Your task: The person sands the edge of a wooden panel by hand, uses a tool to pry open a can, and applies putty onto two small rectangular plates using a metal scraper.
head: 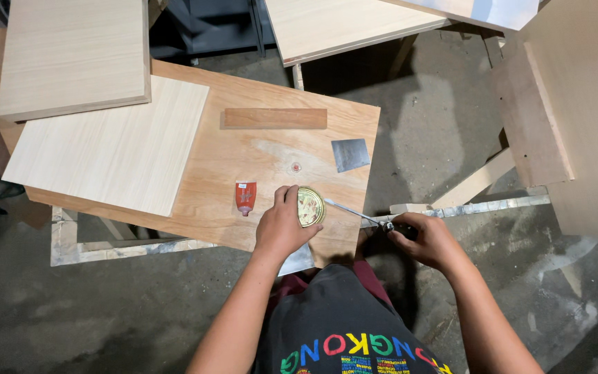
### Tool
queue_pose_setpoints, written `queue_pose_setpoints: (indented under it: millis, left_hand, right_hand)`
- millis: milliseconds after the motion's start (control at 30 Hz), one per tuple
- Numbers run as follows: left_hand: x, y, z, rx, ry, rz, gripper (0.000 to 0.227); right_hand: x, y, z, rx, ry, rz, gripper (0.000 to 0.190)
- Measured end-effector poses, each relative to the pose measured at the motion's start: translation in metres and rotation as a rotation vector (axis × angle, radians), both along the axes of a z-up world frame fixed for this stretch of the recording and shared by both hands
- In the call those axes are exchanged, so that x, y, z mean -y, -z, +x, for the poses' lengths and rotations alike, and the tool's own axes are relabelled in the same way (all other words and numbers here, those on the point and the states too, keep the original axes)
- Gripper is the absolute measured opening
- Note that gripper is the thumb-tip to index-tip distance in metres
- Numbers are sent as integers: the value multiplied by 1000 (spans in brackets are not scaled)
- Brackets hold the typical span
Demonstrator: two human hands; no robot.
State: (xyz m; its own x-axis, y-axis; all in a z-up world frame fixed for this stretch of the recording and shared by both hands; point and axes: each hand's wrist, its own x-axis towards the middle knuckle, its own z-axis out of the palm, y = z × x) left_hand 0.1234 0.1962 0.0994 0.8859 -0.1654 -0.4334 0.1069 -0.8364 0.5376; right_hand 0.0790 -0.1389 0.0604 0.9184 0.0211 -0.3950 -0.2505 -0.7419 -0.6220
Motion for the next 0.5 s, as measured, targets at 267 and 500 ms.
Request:
queue_pose_setpoints:
  millis: [267, 500]
  left_hand:
    - [1, 0, 0, 5, 5, 12, 99]
    - [2, 12, 2, 4, -8, 17, 100]
  right_hand:
    - [-5, -28, 16, 148, -183, -109, 36]
    - [10, -15, 40, 98, -268, -88, 28]
